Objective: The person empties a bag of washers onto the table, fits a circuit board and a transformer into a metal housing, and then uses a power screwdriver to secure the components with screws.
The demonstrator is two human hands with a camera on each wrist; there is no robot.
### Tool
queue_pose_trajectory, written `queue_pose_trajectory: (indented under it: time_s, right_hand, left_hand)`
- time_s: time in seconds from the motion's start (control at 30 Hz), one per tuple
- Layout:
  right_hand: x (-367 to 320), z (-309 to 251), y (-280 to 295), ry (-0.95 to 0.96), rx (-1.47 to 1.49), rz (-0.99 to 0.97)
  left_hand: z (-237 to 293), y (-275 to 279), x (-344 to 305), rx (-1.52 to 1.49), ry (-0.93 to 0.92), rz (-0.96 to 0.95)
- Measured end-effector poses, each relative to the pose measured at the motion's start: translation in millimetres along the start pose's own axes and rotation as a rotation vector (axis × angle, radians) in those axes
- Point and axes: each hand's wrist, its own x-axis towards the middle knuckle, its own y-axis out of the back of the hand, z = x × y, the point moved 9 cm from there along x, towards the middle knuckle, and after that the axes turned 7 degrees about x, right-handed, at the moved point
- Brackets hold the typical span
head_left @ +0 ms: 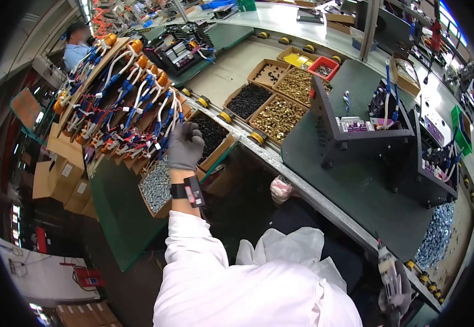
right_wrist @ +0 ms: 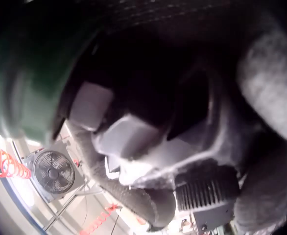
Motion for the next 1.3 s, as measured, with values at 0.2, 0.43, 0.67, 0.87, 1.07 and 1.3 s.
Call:
queue_pose_trajectory:
  time_s: [0.2,0.43,0.67,0.87,1.07,1.3]
  right_hand:
    - [74,29,-68,-0.169,-0.169,-0.044]
    - [110,57,-57,-0.312,-0.031,-0.078]
    - [123,48,-97,-0.198,-0.192,-0.158]
    - [111,32,-163,-0.239,-0.143,-0.360]
    - [98,29,-161,-0.209,-0.111,-0.406]
    - [92,19,-154,-0.173,-0.258,-0.385]
  left_hand:
    - [-19,12,13,-0.239,0.099,-0.221]
    - [-21,-7,-1,-0.447,-0.068,0.182]
    - [-62,-61,-21,-0.334,0.134,-0.476]
    - [-213,-131,-119,0.333,0.602,-0.271]
    - [-281,-187,-153,0.273,0.726,-0.536]
    - [-302,-207,-168,0.252,0.770,-0.596]
